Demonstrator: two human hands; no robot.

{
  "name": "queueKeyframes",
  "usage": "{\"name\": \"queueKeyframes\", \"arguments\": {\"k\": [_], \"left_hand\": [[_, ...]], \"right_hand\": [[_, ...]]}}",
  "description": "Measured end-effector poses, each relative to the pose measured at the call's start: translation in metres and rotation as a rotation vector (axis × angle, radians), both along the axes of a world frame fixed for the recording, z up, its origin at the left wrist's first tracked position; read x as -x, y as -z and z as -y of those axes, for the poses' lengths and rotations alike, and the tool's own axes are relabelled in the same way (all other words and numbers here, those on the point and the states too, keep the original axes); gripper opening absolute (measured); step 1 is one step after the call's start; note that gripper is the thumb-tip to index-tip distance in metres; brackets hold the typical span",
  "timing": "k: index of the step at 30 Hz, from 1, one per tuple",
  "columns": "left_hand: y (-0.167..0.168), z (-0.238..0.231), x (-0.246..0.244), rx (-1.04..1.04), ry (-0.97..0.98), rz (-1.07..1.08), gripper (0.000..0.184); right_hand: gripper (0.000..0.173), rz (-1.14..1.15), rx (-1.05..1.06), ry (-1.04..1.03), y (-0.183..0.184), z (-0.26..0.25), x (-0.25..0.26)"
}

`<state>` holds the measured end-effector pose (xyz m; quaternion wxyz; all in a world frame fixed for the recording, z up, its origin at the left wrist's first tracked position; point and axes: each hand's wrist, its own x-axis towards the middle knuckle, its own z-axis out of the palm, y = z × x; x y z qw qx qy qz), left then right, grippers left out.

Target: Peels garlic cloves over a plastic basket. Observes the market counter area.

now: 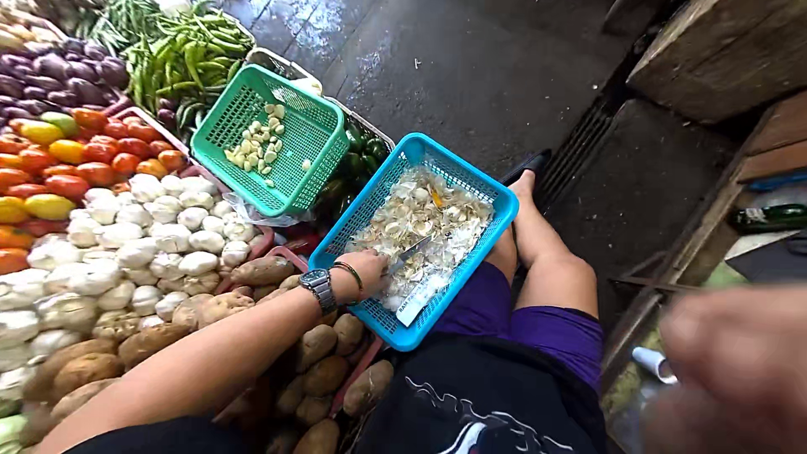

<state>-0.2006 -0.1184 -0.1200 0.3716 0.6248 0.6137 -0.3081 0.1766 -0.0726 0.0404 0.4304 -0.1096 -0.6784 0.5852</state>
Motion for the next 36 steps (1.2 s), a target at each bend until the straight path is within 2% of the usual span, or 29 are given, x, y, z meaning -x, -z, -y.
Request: {"name": "queueKeyframes", "arguments": {"k": [2,3,5,7,8,10,15,18,20,22,25,27,29,32,36], "left_hand": [[0.002,0.0,-0.003,0.015,-0.015,-0.04,0.041],[0.004,0.0,-0.007,-0.007,-0.021,-0.064,0.041],[0.01,-0.004,-0.018,-0.065,-0.022,-0.091,0.042],[0.015,-0.003,-0.026,-0.098,-0.014,-0.115,0.035],[0.009,0.0,-0.027,-0.091,-0.012,-0.137,0.033],[-0.015,0.001,-0.029,-0.062,-0.045,-0.176,0.032],[-0.091,0.027,-0.01,-0.077,-0.233,-0.145,0.024],[-0.11,0.05,0.016,-0.135,-0.499,0.058,0.03],[-0.105,0.066,0.023,-0.237,-0.754,0.275,0.043],[-0.094,0.073,0.015,-0.353,-1.065,0.525,0.049],[-0.087,0.065,-0.009,-0.305,-1.508,0.864,0.035],[-0.086,0.055,-0.026,-0.214,-1.694,1.039,0.026],[-0.088,0.05,-0.042,-0.157,-1.665,1.125,0.019],[-0.093,0.052,-0.044,-0.094,-1.482,1.142,0.015],[-0.101,0.055,-0.017,-0.095,-1.41,1.03,0.009]], "right_hand": [[0.006,0.023,0.081,0.287,0.038,-0.029,0.046],[0.002,0.078,0.13,0.391,0.064,-0.039,0.068],[0.009,0.247,0.284,0.49,0.112,-0.047,0.097],[0.024,0.503,0.317,0.425,0.145,-0.046,0.11],[0.026,0.606,0.268,0.354,0.154,-0.044,0.115],[0.023,0.72,0.105,0.268,0.156,-0.047,0.118],[0.02,0.932,-0.121,0.184,0.154,-0.062,0.1],[0.018,0.99,-0.32,0.108,0.155,-0.064,0.09],[0.016,0.998,-0.434,0.085,0.152,-0.062,0.089],[0.016,1.063,-0.495,0.115,0.147,-0.074,0.093],[0.017,1.344,-0.342,0.131,0.146,-0.09,0.11],[0.016,1.516,-0.253,0.114,0.152,-0.091,0.128],[0.019,1.659,-0.185,0.101,0.152,-0.082,0.149],[0.015,1.808,-0.085,0.125,0.153,-0.067,0.172],[0.015,1.786,-0.066,0.192,0.162,-0.066,0.178]]}}
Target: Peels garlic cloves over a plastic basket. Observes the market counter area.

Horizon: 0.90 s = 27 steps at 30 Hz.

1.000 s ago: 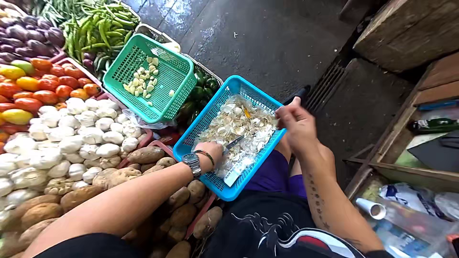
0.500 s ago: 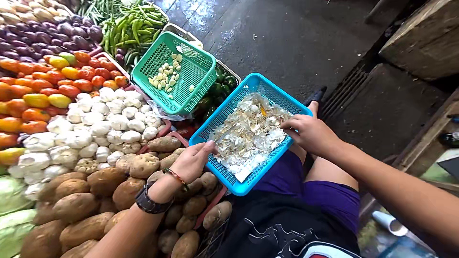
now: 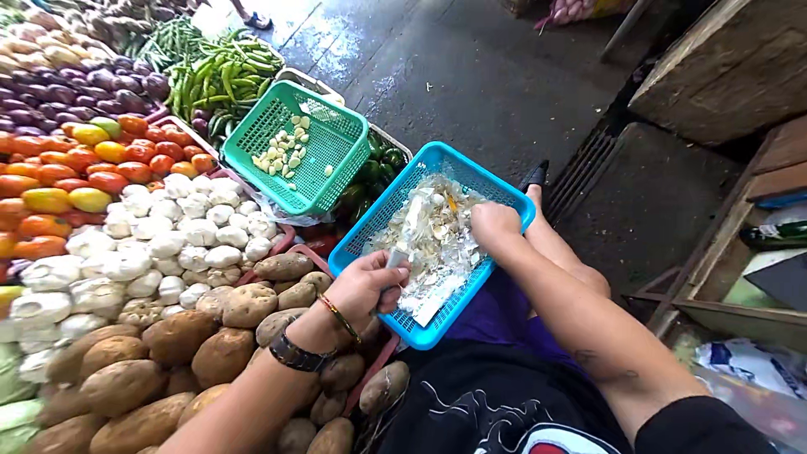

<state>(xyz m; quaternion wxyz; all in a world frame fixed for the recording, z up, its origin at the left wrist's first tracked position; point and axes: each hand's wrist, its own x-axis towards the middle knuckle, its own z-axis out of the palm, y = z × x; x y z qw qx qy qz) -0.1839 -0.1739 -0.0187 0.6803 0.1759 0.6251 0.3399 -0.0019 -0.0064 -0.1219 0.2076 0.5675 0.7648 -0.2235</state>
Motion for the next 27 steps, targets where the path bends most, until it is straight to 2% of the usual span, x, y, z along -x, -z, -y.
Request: {"name": "queueKeyframes", "arguments": {"k": [4,6,8,10,12,14,16,20,22,23,25,26,27], "left_hand": [[0.011,0.002,0.012,-0.013,0.0,-0.107,0.017],[0.018,0.002,0.009,-0.034,-0.023,-0.151,0.017],[0.019,0.0,0.003,-0.042,-0.032,-0.173,0.017],[0.015,-0.004,-0.003,-0.016,-0.045,-0.151,0.028],[0.005,-0.011,-0.01,-0.006,-0.055,-0.125,0.043],[0.0,-0.019,-0.016,-0.088,-0.053,-0.112,0.052],[0.002,-0.024,-0.016,-0.206,-0.025,-0.116,0.048],[0.014,-0.021,-0.001,-0.249,0.088,-0.252,0.028],[0.017,-0.024,0.003,-0.192,0.081,-0.352,0.022],[0.019,-0.028,0.004,-0.167,0.073,-0.384,0.026],[0.022,-0.04,0.007,-0.151,0.141,-0.422,0.047],[0.023,-0.041,0.007,-0.168,0.19,-0.438,0.048],[0.024,-0.038,0.005,-0.199,0.215,-0.451,0.041]], "right_hand": [[0.027,-0.114,-0.072,-0.013,0.008,-0.004,-0.002],[0.034,-0.107,-0.01,-0.046,0.006,-0.001,0.002],[0.033,-0.121,0.053,-0.013,0.001,0.0,0.005],[0.033,-0.163,0.074,0.043,0.001,-0.002,0.008],[0.046,-0.192,0.06,0.092,0.004,-0.002,0.014],[0.045,-0.205,-0.022,0.127,0.012,0.001,0.02],[0.034,-0.234,-0.1,0.152,0.021,0.0,0.022],[0.033,-0.342,-0.136,0.203,0.008,0.007,0.011],[0.03,-0.498,-0.229,0.104,-0.015,0.019,0.005],[0.028,-0.595,-0.281,0.005,-0.026,0.029,0.002],[0.022,-0.78,-0.346,-0.221,-0.047,0.055,0.0],[0.02,-0.836,-0.358,-0.291,-0.052,0.066,0.001],[0.019,-0.88,-0.375,-0.321,-0.053,0.075,0.003]]}}
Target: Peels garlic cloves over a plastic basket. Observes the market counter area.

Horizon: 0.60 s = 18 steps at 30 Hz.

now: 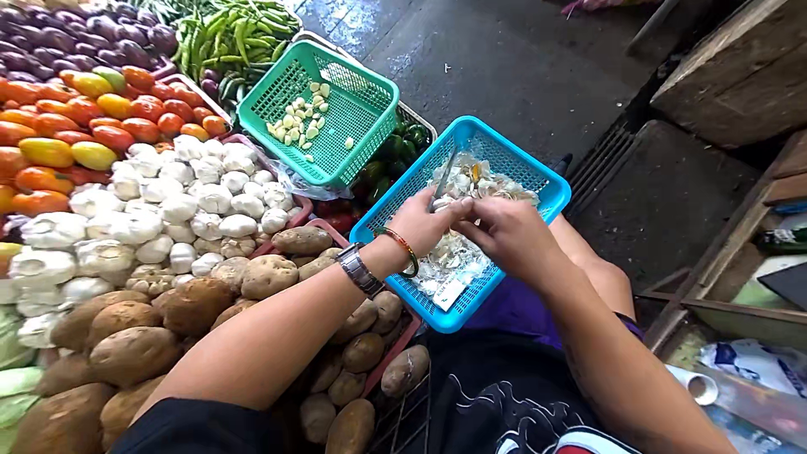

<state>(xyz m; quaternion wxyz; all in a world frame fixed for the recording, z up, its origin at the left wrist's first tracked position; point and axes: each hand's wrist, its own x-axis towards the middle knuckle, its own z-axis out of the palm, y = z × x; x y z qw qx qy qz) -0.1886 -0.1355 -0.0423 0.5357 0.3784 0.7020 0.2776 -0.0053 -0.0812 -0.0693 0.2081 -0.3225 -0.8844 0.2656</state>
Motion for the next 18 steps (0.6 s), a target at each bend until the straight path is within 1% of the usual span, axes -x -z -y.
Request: {"name": "queueKeyframes", "arguments": {"k": [1,2,4,5,6,7,8,10,11,12,14,15,18], "left_hand": [[0.001,0.006,-0.002,-0.031,-0.001,0.013,0.038],[0.003,0.008,-0.003,-0.039,-0.007,0.078,0.037],[0.005,0.001,-0.006,-0.015,-0.069,0.3,0.029],[0.005,-0.002,-0.007,0.023,-0.117,0.402,0.029],[0.005,-0.004,-0.007,0.069,-0.143,0.474,0.03],[0.005,-0.005,-0.005,0.107,-0.154,0.516,0.032],[0.006,-0.007,-0.003,0.124,-0.167,0.528,0.033],[0.005,-0.011,0.0,0.101,-0.179,0.438,0.031],[0.005,-0.012,0.001,0.07,-0.154,0.327,0.032],[0.006,-0.012,0.002,0.026,-0.091,0.178,0.036],[0.007,-0.009,0.007,-0.084,0.068,-0.058,0.054],[0.006,-0.006,0.006,-0.159,0.125,-0.131,0.057],[0.003,0.004,-0.005,-0.382,0.259,-0.265,0.051]], "right_hand": [[0.02,-0.03,-0.008,0.0,0.003,0.006,0.001],[0.02,-0.067,-0.002,0.02,0.008,0.011,0.002],[0.022,-0.181,0.017,0.08,0.022,0.016,0.003],[0.023,-0.252,0.041,0.101,0.029,0.018,0.003],[0.023,-0.33,0.106,0.12,0.035,0.02,0.004],[0.021,-0.415,0.234,0.143,0.038,0.022,0.004],[0.019,-0.526,0.428,0.182,0.041,0.024,0.004],[0.017,-0.793,0.866,0.286,0.043,0.019,0.001],[0.016,-0.884,1.016,0.324,0.043,0.017,-0.002],[0.016,-0.926,1.097,0.341,0.041,0.015,-0.006],[0.019,-0.936,1.125,0.308,0.034,0.013,-0.01],[0.02,-0.931,1.116,0.292,0.031,0.014,-0.011],[0.022,-0.936,1.159,0.305,0.02,0.019,-0.012]]}}
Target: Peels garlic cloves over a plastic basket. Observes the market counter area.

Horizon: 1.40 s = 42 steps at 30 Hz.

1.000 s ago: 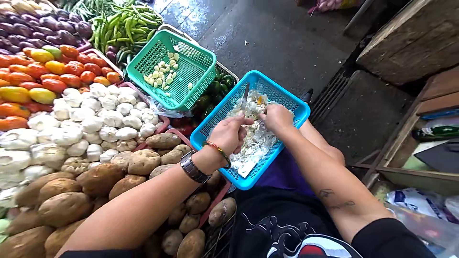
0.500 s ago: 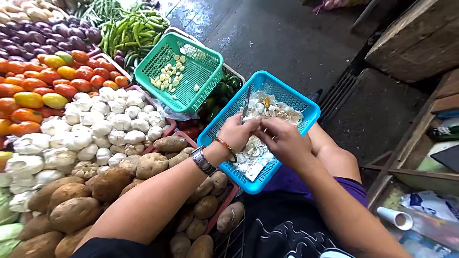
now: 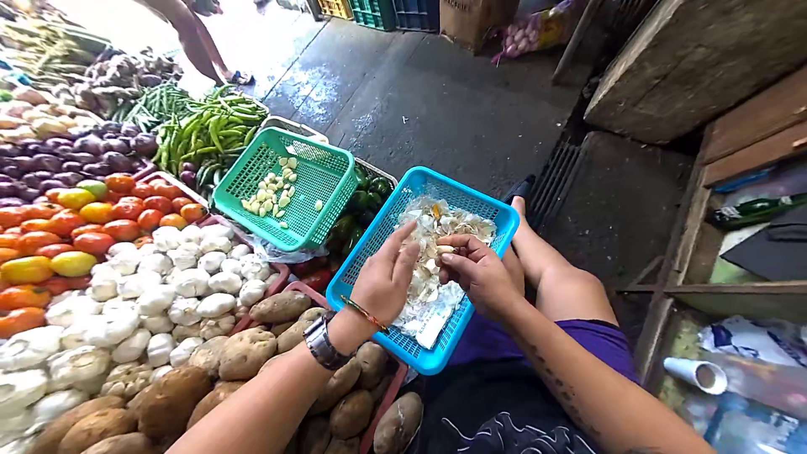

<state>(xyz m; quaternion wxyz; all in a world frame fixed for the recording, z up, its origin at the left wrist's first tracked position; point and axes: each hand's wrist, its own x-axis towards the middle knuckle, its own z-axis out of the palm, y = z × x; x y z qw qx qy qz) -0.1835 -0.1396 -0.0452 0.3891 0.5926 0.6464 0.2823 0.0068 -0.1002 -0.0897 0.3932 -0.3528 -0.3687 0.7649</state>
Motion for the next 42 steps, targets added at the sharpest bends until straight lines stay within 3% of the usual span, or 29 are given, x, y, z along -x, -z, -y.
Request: {"name": "queueKeyframes", "arguments": {"k": [4,8,12,18,28,32,34,39,42], "left_hand": [[0.003,0.011,-0.011,-0.116,0.175,-0.171,0.052],[0.007,0.012,-0.015,-0.057,0.24,-0.113,0.051],[0.004,0.012,-0.018,0.082,0.186,-0.026,0.052],[0.01,0.017,-0.023,-0.033,0.124,-0.052,0.038],[0.016,0.017,-0.022,-0.097,0.085,0.018,0.033],[0.009,0.013,-0.022,-0.058,0.062,0.127,0.025],[0.004,0.01,-0.022,0.017,0.034,0.283,0.023],[-0.011,0.002,-0.021,0.503,-0.114,0.809,0.021],[-0.007,0.001,-0.015,0.576,-0.113,0.917,0.019]], "right_hand": [[0.024,-0.064,0.164,-0.015,-0.011,0.003,-0.005],[0.024,-0.061,0.219,0.051,-0.01,0.006,-0.007],[0.02,-0.034,0.119,0.093,-0.003,0.013,-0.001],[0.011,-0.031,0.101,0.165,0.002,0.02,0.003],[0.014,-0.031,-0.032,0.243,0.01,0.024,0.004],[0.015,-0.062,-0.07,0.188,0.014,0.022,-0.001],[0.016,-0.141,-0.03,0.106,0.017,0.016,-0.007],[0.021,-0.411,0.112,-0.132,0.035,0.002,-0.019],[0.019,-0.256,0.143,-0.149,0.033,0.006,-0.02]]}}
